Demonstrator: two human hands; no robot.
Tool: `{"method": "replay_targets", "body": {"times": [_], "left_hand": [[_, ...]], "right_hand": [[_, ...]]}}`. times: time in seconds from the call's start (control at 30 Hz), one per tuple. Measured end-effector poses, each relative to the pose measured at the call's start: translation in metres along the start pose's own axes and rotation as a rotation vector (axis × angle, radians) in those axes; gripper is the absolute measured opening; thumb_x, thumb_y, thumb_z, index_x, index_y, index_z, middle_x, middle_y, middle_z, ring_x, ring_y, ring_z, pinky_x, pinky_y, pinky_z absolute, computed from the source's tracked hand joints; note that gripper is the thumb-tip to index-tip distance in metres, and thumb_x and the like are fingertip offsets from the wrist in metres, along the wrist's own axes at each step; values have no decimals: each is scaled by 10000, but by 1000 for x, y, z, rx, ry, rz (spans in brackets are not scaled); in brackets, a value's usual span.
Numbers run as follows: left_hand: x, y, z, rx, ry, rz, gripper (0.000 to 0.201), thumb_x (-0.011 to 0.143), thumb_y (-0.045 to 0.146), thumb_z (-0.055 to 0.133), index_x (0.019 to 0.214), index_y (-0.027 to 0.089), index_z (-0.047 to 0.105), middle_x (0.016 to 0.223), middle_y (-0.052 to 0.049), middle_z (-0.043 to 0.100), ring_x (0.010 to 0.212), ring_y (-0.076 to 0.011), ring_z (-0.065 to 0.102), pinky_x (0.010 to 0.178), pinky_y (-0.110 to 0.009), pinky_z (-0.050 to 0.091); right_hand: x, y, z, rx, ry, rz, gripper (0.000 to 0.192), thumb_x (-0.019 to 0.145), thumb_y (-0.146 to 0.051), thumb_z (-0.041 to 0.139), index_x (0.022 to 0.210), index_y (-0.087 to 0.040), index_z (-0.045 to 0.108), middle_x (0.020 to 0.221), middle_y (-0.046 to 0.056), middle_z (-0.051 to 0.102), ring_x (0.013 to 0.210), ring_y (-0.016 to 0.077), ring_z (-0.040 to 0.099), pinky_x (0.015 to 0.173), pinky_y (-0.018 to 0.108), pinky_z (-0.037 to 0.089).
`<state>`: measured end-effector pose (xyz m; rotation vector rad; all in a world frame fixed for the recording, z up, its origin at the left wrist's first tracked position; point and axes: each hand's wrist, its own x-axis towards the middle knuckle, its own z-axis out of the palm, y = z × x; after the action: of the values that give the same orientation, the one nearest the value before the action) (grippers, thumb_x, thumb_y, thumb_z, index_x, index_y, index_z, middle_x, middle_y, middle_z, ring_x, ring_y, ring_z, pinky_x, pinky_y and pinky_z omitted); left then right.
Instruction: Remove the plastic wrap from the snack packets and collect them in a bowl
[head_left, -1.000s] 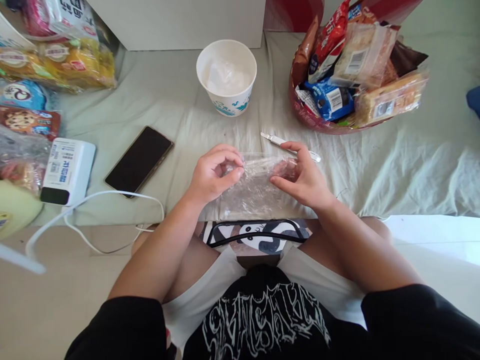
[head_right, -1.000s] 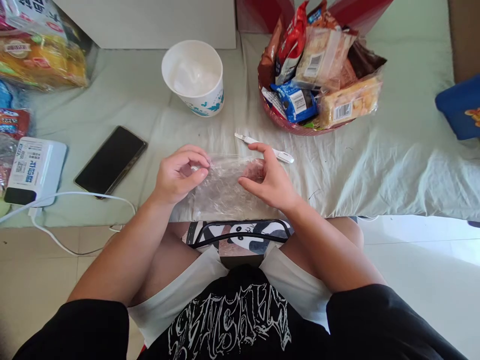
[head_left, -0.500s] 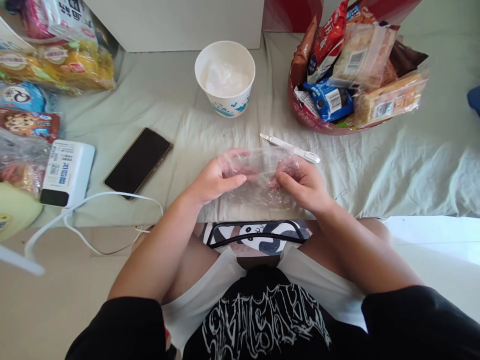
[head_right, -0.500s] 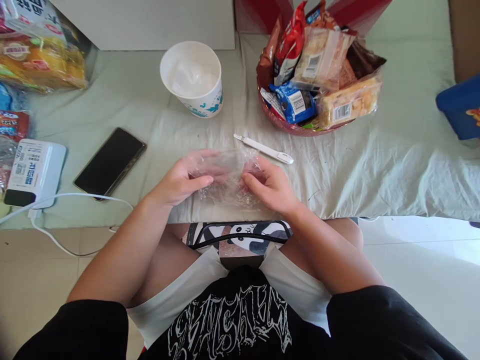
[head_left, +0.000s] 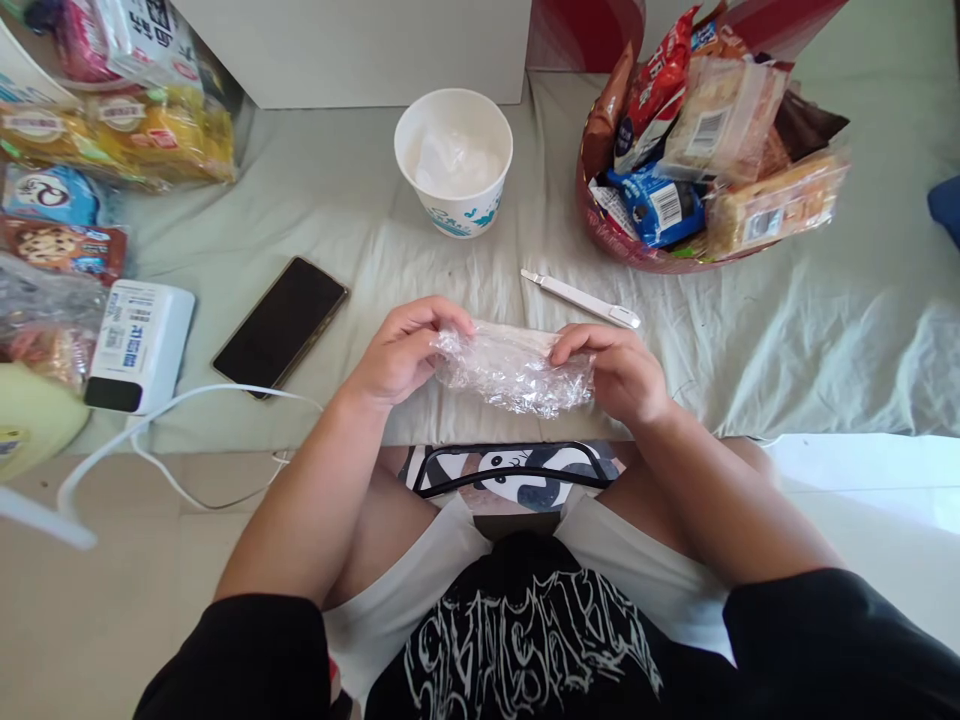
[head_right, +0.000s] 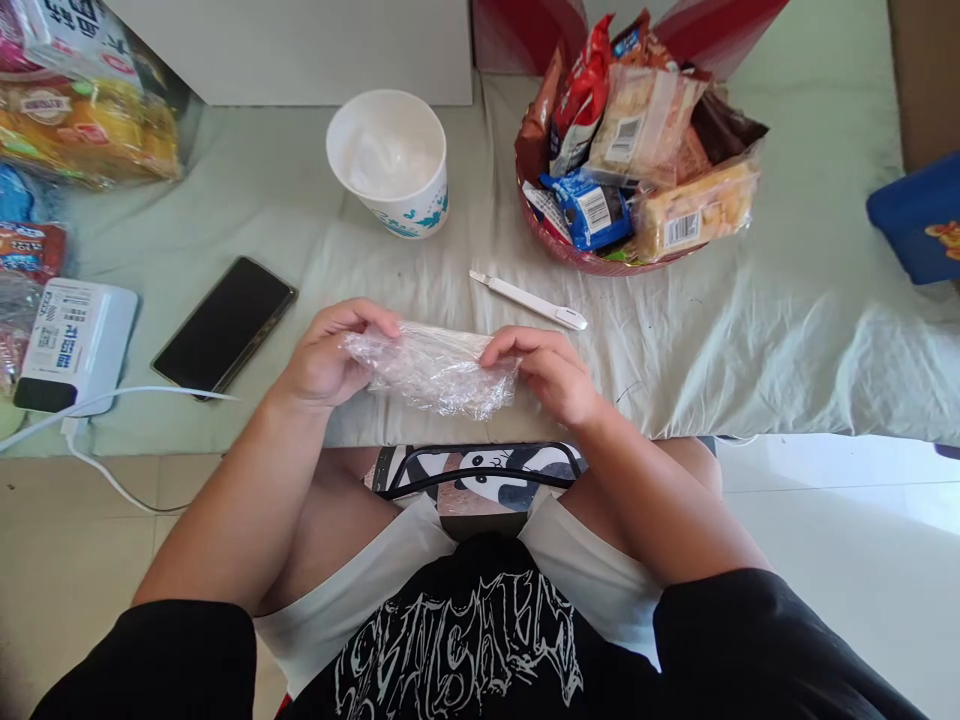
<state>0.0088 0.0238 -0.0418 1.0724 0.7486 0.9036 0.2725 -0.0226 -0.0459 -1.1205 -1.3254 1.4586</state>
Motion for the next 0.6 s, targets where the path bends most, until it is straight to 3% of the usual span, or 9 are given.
{"method": "replay_targets", "body": {"times": [0.1,0.17,0.23,0.33,0.43,0.5,0.57,0.6], "left_hand": [[-2,2,0,157,6,-22,416,842,544,738,657,172,721,720,-68,702,626,-150,612,533,-273,450],[-4,3,1,318,18,-28,269,791,393,784,673,175,681,781,-51,696,653,-132,592,567,-262,446],[-5,3,0,400,46,-25,169,704,242,810,735,182,656,854,-26,689,640,-99,553,575,-242,444],[-3,0,-5,367,156,64,229,682,198,795,848,201,638,938,-15,695,648,-84,560,601,-234,484],[1,-4,-7,368,426,280,266,709,197,794,905,223,617,937,-1,682,764,-110,642,710,-247,545],[0,-7,-1,432,572,384,198,771,209,774,886,226,613,870,9,658,789,-119,654,751,-252,559],[-5,-10,11,506,546,393,103,859,257,730,896,224,640,855,-1,677,807,-135,670,792,-274,578],[-9,-13,18,531,461,367,95,901,298,704,947,223,668,915,-21,717,869,-156,697,852,-302,593]], "right_hand": [[3,-3,5,-172,56,-7,464,922,-557,525,643,-209,652,690,53,625,684,173,559,630,326,445],[5,-6,12,-270,150,31,369,867,-496,664,645,-217,571,621,0,534,583,125,454,558,291,368],[7,-7,17,-232,225,59,266,769,-390,778,796,-234,565,637,-47,506,549,103,409,528,268,334],[10,-5,19,-103,228,101,406,706,-357,807,1019,-254,572,700,-61,560,575,116,475,546,266,382],[11,-3,16,-167,279,128,255,746,-363,754,908,-234,604,682,-49,559,580,114,471,570,273,390],[9,-2,16,-233,381,43,170,785,-348,707,812,-232,586,717,-24,592,637,130,517,620,288,422],[6,-3,18,-292,450,-86,154,816,-331,687,787,-237,569,844,18,683,796,175,620,737,327,486],[4,-4,21,-319,453,-135,150,832,-323,685,794,-240,566,932,37,722,891,198,653,805,352,506]]}}
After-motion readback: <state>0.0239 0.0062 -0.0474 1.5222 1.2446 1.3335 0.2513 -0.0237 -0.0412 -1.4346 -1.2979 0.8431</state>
